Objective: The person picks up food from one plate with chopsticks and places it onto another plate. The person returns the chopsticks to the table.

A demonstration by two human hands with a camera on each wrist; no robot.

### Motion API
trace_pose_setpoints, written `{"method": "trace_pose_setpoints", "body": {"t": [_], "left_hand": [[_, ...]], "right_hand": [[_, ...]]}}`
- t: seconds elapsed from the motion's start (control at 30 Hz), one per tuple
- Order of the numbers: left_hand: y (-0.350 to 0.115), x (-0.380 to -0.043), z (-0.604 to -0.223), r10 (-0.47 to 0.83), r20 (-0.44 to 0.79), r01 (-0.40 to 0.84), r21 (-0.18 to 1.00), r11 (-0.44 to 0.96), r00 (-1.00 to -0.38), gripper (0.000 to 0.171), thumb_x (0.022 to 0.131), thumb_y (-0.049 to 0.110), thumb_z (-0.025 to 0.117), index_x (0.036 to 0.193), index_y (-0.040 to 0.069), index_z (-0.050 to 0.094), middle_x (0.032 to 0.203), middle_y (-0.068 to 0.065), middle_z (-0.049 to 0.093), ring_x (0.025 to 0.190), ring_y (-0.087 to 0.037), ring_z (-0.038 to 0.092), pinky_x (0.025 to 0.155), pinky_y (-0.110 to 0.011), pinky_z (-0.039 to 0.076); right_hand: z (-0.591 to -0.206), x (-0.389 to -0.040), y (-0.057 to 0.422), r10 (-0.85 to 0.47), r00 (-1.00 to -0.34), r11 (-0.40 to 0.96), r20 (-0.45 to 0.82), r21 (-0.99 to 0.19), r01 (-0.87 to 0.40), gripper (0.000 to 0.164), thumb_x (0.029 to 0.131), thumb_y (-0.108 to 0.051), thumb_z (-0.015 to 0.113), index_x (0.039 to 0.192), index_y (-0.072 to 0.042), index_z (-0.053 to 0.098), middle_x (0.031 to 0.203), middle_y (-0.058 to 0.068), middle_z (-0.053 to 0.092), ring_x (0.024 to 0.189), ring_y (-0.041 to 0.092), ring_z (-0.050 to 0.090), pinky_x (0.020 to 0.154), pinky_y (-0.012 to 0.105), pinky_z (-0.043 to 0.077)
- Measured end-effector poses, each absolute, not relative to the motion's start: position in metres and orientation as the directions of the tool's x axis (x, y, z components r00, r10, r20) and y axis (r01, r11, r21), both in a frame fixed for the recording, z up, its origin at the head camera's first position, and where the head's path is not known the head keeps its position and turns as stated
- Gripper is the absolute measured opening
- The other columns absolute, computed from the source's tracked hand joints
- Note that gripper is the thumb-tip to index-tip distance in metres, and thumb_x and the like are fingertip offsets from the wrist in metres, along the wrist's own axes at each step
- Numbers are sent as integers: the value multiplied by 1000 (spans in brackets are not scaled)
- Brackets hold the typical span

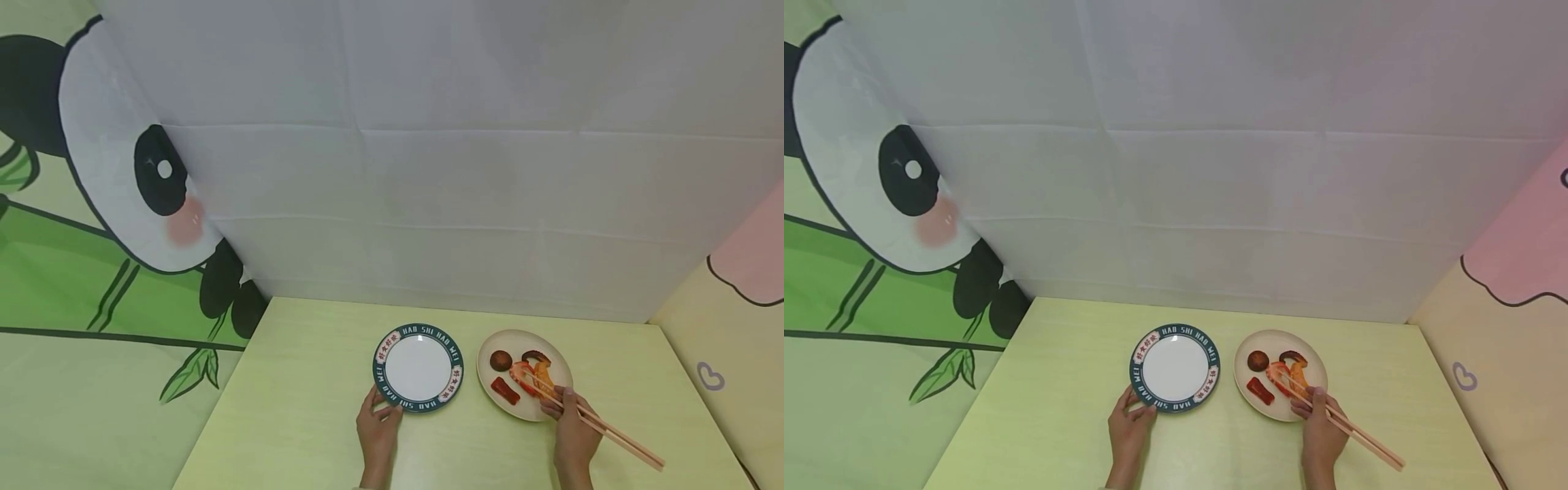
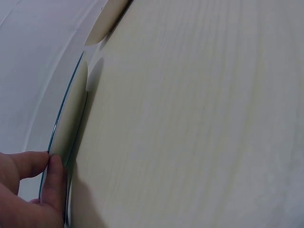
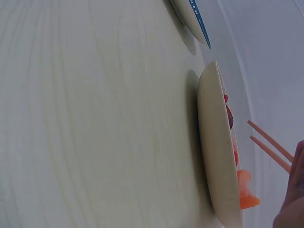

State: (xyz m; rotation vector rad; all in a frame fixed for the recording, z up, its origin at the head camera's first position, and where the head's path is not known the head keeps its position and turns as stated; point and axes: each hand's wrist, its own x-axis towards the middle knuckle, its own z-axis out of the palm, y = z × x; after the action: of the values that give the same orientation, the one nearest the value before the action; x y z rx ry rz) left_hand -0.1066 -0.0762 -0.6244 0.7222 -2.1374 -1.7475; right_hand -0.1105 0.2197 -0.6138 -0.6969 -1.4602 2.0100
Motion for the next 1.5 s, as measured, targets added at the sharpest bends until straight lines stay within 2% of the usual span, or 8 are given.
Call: {"method": "trace_pose_setpoints", "body": {"t": [0.17,0.23,0.37,0.47,0.73,0.93,1.27,1.5], "left_hand": [[-76,-106,-627,-550,-90,-197,971,139,-830,72,77,-9,78,145,-9,55,117,-20,62,88,-24,71,65,-21,54],[-76,-106,-627,-550,-90,-193,972,131,-830,72,77,-9,78,145,-9,55,117,-20,62,87,-24,70,65,-20,54],[-77,-105,-626,-544,-83,-175,977,121,-835,72,76,-10,78,145,-10,55,117,-20,62,87,-25,71,65,-21,54],[-77,-105,-627,-541,-81,-173,978,121,-837,72,76,-10,78,144,-10,55,118,-20,62,87,-25,71,65,-21,54],[-77,-106,-627,-546,-87,-193,971,139,-833,72,76,-9,78,144,-9,56,118,-20,62,87,-24,71,65,-21,54],[-77,-106,-627,-547,-84,-188,972,138,-833,71,76,-9,77,144,-10,56,117,-21,62,86,-24,71,66,-22,55],[-77,-106,-629,-547,-97,-202,970,135,-831,71,77,-9,77,145,-9,55,118,-20,61,88,-24,71,65,-21,55],[-78,-106,-628,-542,-87,-190,972,138,-836,72,77,-8,78,145,-9,55,118,-21,62,89,-26,72,66,-21,55]], "right_hand": [[-612,-111,219,685,-724,-263,-86,-955,-136,27,109,-15,57,90,-14,77,77,-6,76,58,5,72,57,20,59],[-612,-110,218,679,-730,-266,-80,-953,-143,26,109,-16,58,95,-4,77,78,-6,76,58,5,72,57,21,59],[-612,-110,216,662,-747,-251,-62,-957,-143,37,109,-18,58,111,17,69,80,-7,77,59,5,72,58,21,59],[-612,-109,213,650,-759,-245,-49,-958,-148,41,109,-17,57,115,23,64,80,-5,77,59,6,73,57,21,59],[-608,-107,206,615,-788,-233,-31,-962,-144,29,109,-13,57,109,13,72,80,0,78,60,7,73,58,22,59],[-607,-106,199,572,-820,-230,-3,-960,-157,30,108,-6,56,111,22,67,87,0,79,62,11,75,58,22,59],[-606,-104,187,498,-867,-217,9,-967,-135,34,108,-5,57,117,26,64,84,4,77,62,9,73,58,22,59],[-607,-100,177,438,-898,-116,40,-988,-101,30,108,-6,56,114,21,68,77,6,76,59,7,71,56,21,58]]}}
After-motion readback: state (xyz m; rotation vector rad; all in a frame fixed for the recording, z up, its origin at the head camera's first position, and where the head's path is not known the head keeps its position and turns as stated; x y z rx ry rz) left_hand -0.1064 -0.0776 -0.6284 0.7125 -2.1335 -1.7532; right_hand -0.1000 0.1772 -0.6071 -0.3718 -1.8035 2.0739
